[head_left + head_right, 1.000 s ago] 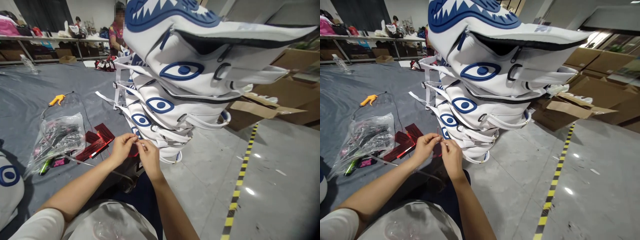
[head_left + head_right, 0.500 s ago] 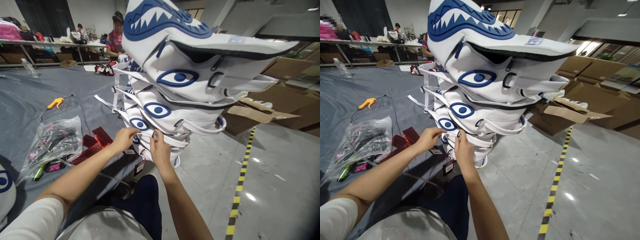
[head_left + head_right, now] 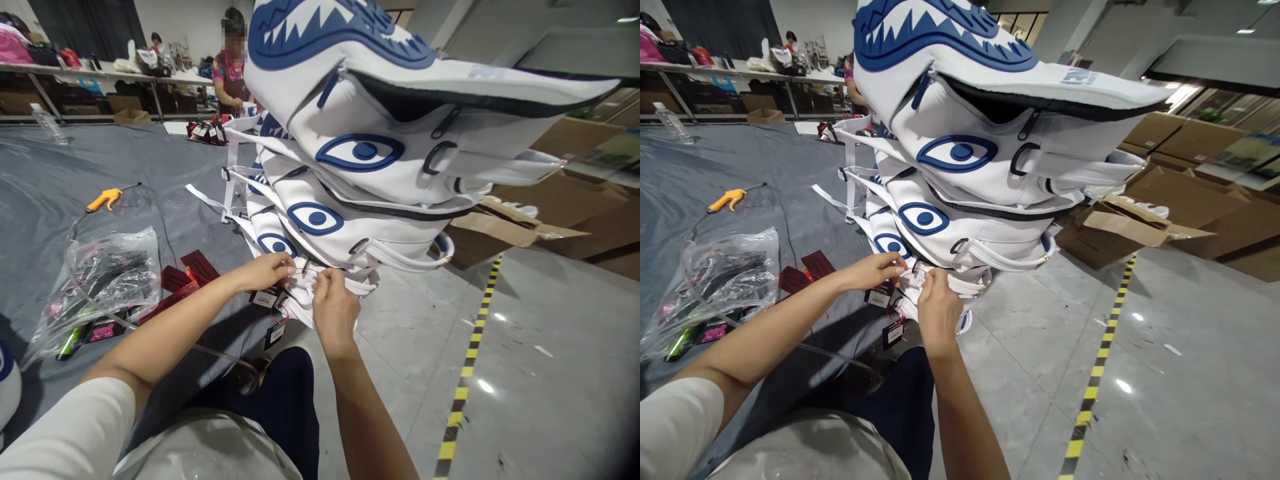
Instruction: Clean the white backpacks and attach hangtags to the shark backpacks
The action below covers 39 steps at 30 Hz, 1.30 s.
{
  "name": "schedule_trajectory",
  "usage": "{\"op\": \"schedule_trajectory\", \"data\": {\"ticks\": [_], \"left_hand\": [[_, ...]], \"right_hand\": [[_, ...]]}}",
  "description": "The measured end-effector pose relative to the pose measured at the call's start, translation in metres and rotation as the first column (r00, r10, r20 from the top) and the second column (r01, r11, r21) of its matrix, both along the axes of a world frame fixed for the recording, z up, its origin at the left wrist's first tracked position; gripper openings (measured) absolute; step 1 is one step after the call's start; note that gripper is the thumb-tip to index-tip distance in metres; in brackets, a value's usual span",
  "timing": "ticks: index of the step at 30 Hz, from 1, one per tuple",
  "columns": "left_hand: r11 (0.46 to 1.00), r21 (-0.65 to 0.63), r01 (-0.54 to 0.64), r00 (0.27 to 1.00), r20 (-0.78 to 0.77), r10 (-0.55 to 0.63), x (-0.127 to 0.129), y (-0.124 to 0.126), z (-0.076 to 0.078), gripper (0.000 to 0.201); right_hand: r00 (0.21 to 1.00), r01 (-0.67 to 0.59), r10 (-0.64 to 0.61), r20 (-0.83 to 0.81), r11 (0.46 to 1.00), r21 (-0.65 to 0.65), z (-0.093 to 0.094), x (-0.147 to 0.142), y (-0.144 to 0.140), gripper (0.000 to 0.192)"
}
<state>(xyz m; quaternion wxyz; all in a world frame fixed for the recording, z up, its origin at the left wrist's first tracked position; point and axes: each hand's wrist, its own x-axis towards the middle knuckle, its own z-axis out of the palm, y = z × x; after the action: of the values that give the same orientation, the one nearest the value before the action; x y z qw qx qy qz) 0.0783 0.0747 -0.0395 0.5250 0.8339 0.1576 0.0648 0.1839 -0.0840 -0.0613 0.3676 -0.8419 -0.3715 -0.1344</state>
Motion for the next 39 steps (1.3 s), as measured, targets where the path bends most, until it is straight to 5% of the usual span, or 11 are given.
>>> {"op": "schedule_trajectory", "data": {"ticks": [3,7,14,17,21,24,26,29,32,37,39], "left_hand": [[0.991,-0.007,0.136,0.990,0.026,-0.136,-0.017,0.005,0.011,0.033],[0.958,-0.195,0.212,0.962,0.213,-0.170,-0.029,0.011,0.007,0.059],[0.948,-0.289,-0.135,0.919,0.321,0.228,-0.025,0.011,-0.046,0.034],[0.961,-0.253,-0.114,0.918,0.343,0.199,-0.025,-0.002,-0.051,0.030],[0.999,-0.049,-0.018,0.950,0.311,0.032,-0.026,-0.014,-0.049,0.032],[1.000,-0.027,0.001,0.954,0.301,0.007,-0.026,-0.016,-0.056,0.039],[0.993,-0.095,-0.067,0.932,0.350,0.096,-0.026,-0.017,-0.064,0.040],[0.946,-0.179,-0.269,0.822,0.469,0.322,-0.024,-0.020,-0.072,0.028],[0.898,-0.163,-0.409,0.710,0.561,0.426,-0.023,-0.022,-0.070,0.016],[0.879,0.052,-0.474,0.658,0.685,0.314,-0.024,-0.020,-0.057,0.012],[0.815,0.238,-0.529,0.659,0.720,0.218,-0.026,-0.019,-0.052,0.013]], "right_hand": [[0.996,0.032,-0.042,0.074,0.992,0.125,0.002,-0.002,-0.004,0.025],[0.990,-0.078,0.119,-0.081,0.917,0.391,-0.001,-0.004,0.002,0.023],[0.932,-0.074,0.280,-0.230,0.768,0.636,0.005,-0.009,0.017,0.013],[0.849,-0.010,0.384,-0.363,0.698,0.716,0.010,-0.012,0.020,0.020],[0.808,0.030,0.421,-0.412,0.669,0.742,0.012,-0.015,0.021,0.019],[0.819,0.031,0.410,-0.401,0.667,0.744,0.012,-0.013,0.021,0.019],[0.824,0.029,0.402,-0.399,0.674,0.738,0.011,-0.011,0.021,0.020],[0.830,0.001,0.397,-0.391,0.701,0.713,0.008,-0.007,0.021,0.025],[0.850,-0.117,0.413,-0.328,0.754,0.646,0.004,-0.005,0.020,0.028],[0.944,-0.316,0.329,0.032,0.869,0.380,0.012,-0.009,0.011,0.027],[0.950,-0.310,0.291,0.110,0.908,0.283,0.019,-0.009,0.007,0.026]]}}
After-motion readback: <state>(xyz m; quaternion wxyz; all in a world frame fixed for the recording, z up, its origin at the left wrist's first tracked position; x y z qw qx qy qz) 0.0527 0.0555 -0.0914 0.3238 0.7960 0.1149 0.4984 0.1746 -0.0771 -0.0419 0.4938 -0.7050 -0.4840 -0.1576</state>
